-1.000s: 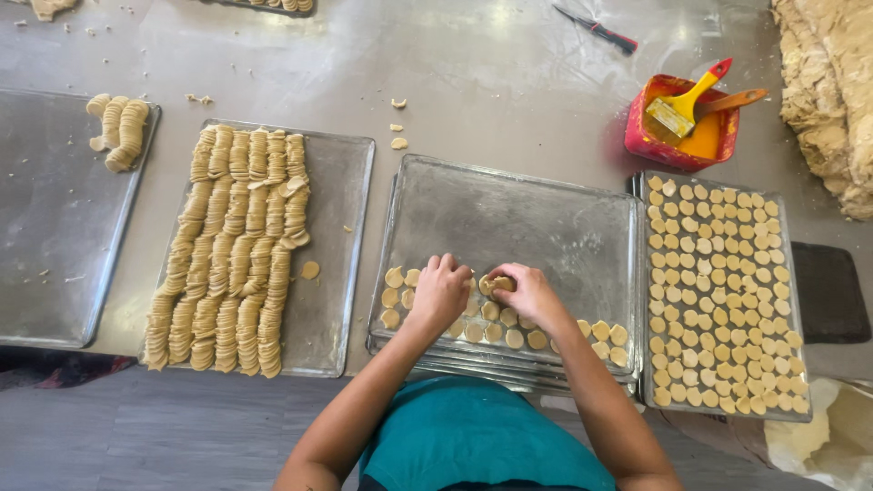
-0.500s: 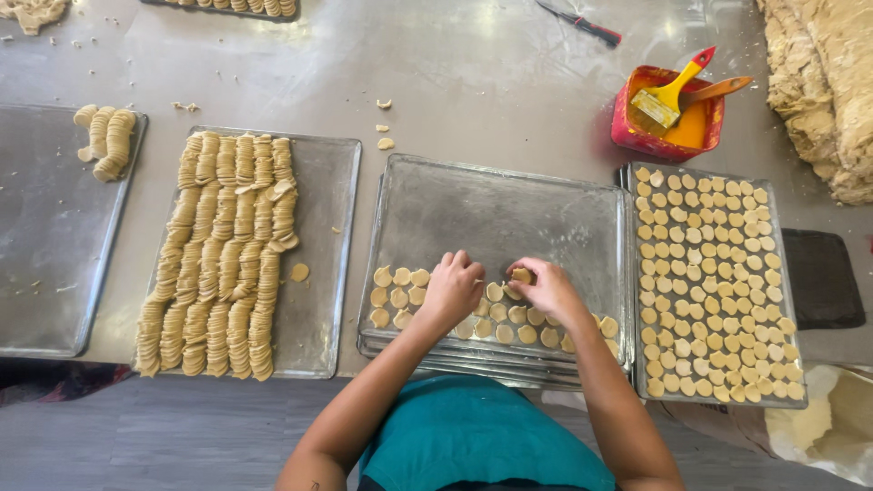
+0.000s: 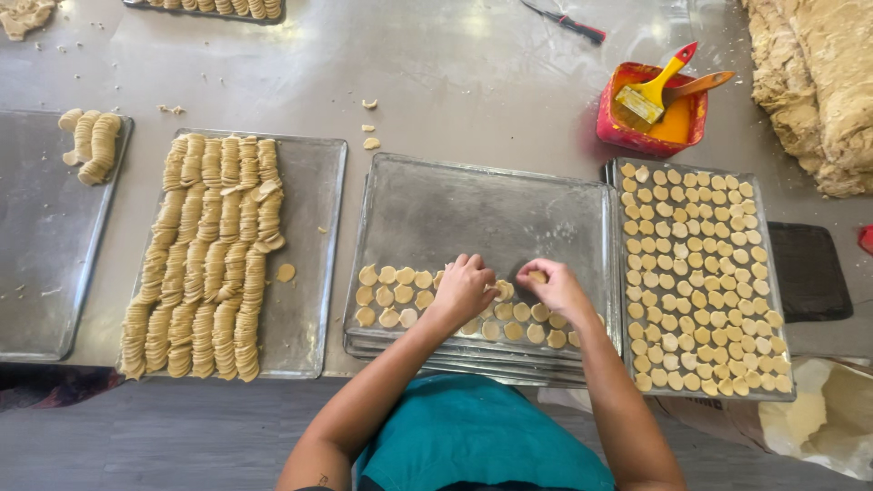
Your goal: The person arranges small round cookies onto metal baking trays in neat rows. They pick up cookies from a stack on the left and place them one by one onto the tray in the center, filling it systematically.
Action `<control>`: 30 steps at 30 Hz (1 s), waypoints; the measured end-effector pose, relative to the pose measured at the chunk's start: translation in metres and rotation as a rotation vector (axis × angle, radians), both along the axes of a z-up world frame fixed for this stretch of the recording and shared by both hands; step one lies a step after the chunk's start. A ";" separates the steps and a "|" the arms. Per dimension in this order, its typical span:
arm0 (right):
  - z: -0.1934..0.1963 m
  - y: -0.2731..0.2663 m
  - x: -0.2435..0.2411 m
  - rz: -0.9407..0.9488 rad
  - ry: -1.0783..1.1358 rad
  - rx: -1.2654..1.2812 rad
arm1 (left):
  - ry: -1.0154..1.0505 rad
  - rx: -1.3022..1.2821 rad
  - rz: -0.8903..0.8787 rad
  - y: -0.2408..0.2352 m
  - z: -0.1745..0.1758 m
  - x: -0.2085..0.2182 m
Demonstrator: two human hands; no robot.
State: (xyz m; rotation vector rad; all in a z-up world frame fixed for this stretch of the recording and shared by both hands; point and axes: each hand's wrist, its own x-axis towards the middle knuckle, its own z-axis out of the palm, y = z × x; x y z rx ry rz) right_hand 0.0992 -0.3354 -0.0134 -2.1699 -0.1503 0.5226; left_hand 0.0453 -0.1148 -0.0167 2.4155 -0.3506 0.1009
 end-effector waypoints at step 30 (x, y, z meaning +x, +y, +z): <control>0.048 -0.039 -0.002 0.141 0.005 -0.401 | -0.078 -0.057 -0.029 -0.044 -0.007 0.007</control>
